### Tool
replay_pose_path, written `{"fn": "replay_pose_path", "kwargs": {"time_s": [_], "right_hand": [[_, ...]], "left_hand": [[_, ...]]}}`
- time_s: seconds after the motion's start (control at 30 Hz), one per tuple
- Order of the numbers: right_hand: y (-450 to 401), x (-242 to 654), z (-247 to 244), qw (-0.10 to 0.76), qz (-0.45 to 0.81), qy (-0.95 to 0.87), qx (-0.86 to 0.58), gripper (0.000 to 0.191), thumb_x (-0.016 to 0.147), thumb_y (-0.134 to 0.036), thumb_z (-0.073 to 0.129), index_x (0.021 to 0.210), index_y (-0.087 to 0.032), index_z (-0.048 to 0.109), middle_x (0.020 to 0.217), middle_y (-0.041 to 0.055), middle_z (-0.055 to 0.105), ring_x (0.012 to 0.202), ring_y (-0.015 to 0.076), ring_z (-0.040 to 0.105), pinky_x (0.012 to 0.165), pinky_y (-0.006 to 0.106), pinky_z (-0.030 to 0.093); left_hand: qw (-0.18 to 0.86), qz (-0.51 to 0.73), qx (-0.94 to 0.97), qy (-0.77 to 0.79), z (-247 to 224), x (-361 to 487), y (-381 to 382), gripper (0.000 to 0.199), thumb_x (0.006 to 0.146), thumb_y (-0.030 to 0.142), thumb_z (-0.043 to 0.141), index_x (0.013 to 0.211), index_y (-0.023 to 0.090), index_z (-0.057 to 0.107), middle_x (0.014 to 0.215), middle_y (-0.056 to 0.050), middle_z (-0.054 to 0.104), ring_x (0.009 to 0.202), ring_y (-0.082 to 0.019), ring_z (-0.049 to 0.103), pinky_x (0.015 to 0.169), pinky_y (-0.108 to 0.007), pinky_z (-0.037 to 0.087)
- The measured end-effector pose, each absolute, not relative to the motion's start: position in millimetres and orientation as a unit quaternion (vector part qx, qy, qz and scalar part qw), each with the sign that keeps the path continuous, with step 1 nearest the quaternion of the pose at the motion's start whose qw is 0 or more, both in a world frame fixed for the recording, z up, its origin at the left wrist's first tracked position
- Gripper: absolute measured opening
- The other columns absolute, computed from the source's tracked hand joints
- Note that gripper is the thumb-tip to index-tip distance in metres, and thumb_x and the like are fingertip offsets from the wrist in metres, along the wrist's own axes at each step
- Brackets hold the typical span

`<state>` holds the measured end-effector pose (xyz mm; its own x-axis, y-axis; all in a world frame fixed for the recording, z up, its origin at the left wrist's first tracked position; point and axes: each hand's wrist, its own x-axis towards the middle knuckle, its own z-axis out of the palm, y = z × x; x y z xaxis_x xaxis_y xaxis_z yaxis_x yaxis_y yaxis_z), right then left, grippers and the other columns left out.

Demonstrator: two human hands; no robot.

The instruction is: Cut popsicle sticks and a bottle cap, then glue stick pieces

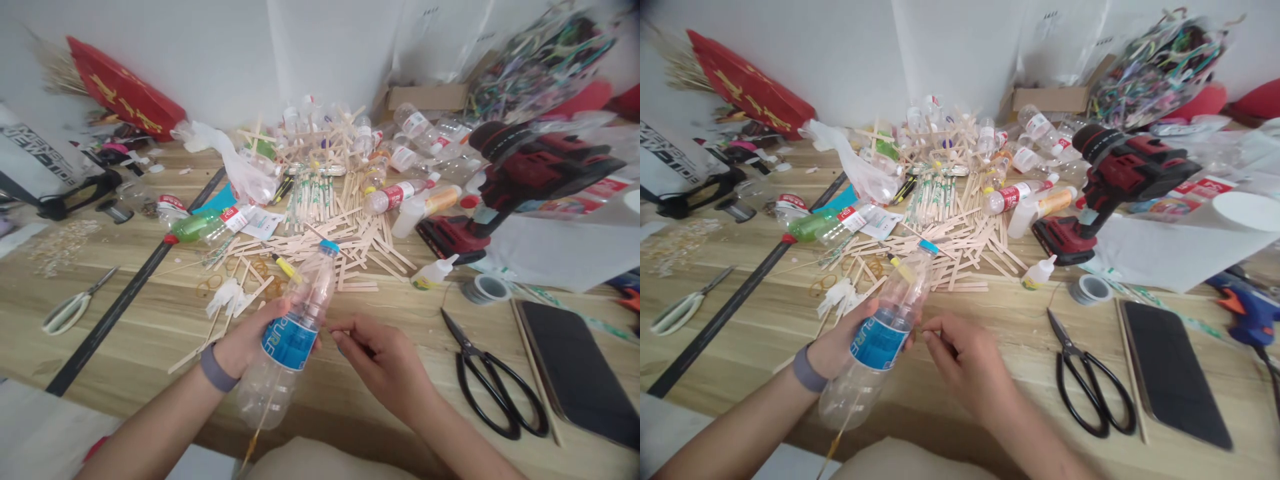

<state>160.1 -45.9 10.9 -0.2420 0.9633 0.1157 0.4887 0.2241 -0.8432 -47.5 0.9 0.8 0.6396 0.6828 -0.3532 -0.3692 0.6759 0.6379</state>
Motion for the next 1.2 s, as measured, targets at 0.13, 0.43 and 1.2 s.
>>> {"fn": "replay_pose_path", "kwargs": {"time_s": [0.13,0.43,1.2], "right_hand": [[-50,165,5,0.341,0.331,-0.703,-0.529,0.021,0.091,-0.025,0.047,0.084,-0.020,0.067,0.050,-0.0061,0.048,0.045,0.0104,0.043,0.044,0.022,0.033],[-66,185,-12,0.343,0.323,-0.673,-0.570,0.024,0.093,-0.034,0.048,0.084,-0.023,0.067,0.056,-0.0032,0.059,0.049,0.0132,0.054,0.047,0.023,0.041],[-99,283,-23,0.254,0.260,-0.631,-0.685,0.031,0.083,-0.051,0.056,0.088,-0.025,0.073,0.082,0.0028,0.076,0.072,0.0219,0.073,0.057,0.023,0.058]], "left_hand": [[0.862,0.320,0.258,0.296,1,-50,4,0.049,0.073,0.049,0.076,0.106,0.014,0.071,0.094,-0.008,0.074,0.073,-0.020,0.071,0.063,-0.026,0.052],[0.845,0.356,0.256,0.306,1,-60,10,0.050,0.072,0.050,0.075,0.102,0.011,0.071,0.092,-0.009,0.073,0.071,-0.020,0.068,0.065,-0.027,0.053],[0.836,0.388,0.265,0.284,-5,-79,17,0.064,0.065,0.056,0.077,0.108,0.010,0.067,0.091,-0.010,0.071,0.064,-0.019,0.067,0.058,-0.026,0.053]]}}
